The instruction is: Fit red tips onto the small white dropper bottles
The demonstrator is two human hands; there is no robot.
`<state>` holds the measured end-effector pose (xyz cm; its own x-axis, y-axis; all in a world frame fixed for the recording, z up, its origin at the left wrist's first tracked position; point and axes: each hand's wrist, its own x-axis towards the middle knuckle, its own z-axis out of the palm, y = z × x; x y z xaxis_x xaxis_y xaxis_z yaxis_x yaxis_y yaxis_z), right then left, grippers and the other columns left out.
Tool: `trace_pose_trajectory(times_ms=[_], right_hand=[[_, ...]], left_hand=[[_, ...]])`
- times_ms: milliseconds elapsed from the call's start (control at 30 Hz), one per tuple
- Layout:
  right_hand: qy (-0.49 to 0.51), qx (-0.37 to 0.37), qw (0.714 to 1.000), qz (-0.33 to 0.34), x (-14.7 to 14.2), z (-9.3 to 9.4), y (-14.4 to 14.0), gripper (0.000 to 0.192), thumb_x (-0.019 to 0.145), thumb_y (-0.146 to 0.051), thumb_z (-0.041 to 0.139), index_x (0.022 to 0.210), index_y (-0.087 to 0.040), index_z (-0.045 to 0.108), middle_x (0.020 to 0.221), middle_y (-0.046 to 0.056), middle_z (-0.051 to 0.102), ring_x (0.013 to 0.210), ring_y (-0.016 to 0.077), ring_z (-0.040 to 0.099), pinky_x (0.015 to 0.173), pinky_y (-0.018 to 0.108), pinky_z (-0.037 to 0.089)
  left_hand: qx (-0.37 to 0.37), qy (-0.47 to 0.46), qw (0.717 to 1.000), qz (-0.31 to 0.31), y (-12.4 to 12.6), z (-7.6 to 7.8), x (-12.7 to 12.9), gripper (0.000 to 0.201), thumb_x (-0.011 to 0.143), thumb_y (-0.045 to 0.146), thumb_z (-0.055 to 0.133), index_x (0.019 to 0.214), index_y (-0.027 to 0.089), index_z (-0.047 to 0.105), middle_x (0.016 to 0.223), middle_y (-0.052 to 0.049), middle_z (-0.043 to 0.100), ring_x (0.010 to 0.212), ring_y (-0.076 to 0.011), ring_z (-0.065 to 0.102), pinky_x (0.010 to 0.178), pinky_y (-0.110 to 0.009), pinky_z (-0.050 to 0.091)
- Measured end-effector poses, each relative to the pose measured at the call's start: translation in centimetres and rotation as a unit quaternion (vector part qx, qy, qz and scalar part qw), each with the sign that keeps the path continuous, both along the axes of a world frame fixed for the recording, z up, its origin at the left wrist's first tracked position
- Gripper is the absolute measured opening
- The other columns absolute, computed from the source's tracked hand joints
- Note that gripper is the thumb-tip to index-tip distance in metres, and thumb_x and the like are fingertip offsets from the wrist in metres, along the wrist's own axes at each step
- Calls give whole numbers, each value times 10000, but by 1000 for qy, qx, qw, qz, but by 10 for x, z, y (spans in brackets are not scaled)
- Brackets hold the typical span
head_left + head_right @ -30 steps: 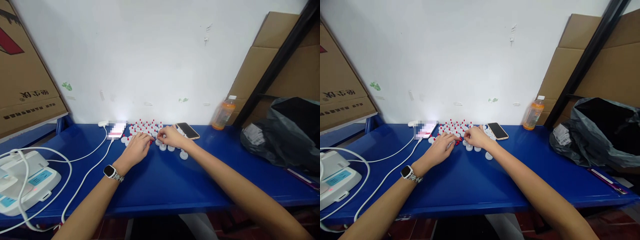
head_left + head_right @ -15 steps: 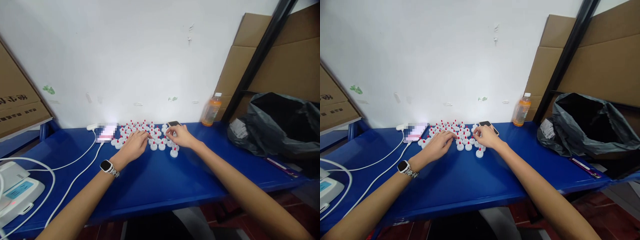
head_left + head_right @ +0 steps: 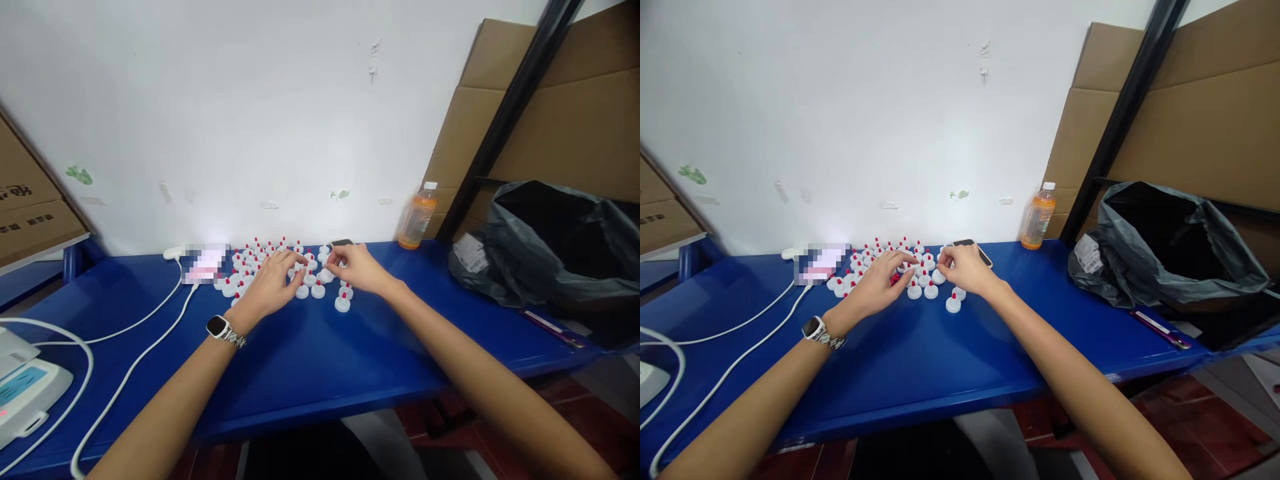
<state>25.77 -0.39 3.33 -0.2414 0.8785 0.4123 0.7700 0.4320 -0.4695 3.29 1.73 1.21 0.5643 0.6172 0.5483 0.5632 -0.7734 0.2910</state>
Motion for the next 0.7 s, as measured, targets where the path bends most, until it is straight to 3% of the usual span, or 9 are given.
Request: trace_pose_trajectory(times_ms=[100,200,267,400,533,700], right_hand=[[96,-2,994,48,-23,12,-3,100,826,-249,635,795,-171,690,742,9,701,682,136,582,674,260,406],[157,-22,981,115,-50,14,2,130,850,-278,620,828,-162,674,763,13,699,702,136,596,667,253,428],[158,-25,979,123,-65,10,11,156,889,-281,569,878,-157,663,768,17,702,698,136,602,689,264,429],[-11,24,996,84,-85,-3,32,160,896,-243,537,892,-180,684,792,27,703,806,179,596,833,348,374],[-239,45,966,81,-97,-10,45,128,823,-280,638,838,-178,714,905,99,699,998,284,538,907,434,294],[-323,22,943,75,-107,-15,51,120,829,-195,604,827,-156,717,938,135,700,1027,298,524,940,456,269]], left_hand=[[-13,-21,1000,-17,-3,0,-10,378,941,446,549,1249,227,551,1227,-65,625,1128,-241,565,1002,-414,434],[-34,-12,999,-10,-4,-3,-25,365,938,462,552,1212,222,574,1122,-61,663,1018,-237,603,928,-402,464],[-48,-8,999,9,-3,-6,-39,331,960,454,508,1169,211,593,1057,-61,676,963,-233,615,890,-394,472],[-55,14,996,62,-4,-11,-65,355,983,453,440,1171,190,586,1066,-89,669,979,-258,613,897,-417,464],[-44,31,995,81,-6,-12,-75,341,985,432,423,1154,184,585,1045,-95,662,984,-267,611,882,-415,468],[-42,38,995,81,-7,-12,-74,289,983,399,424,1094,188,588,978,-79,662,937,-259,603,842,-406,470]])
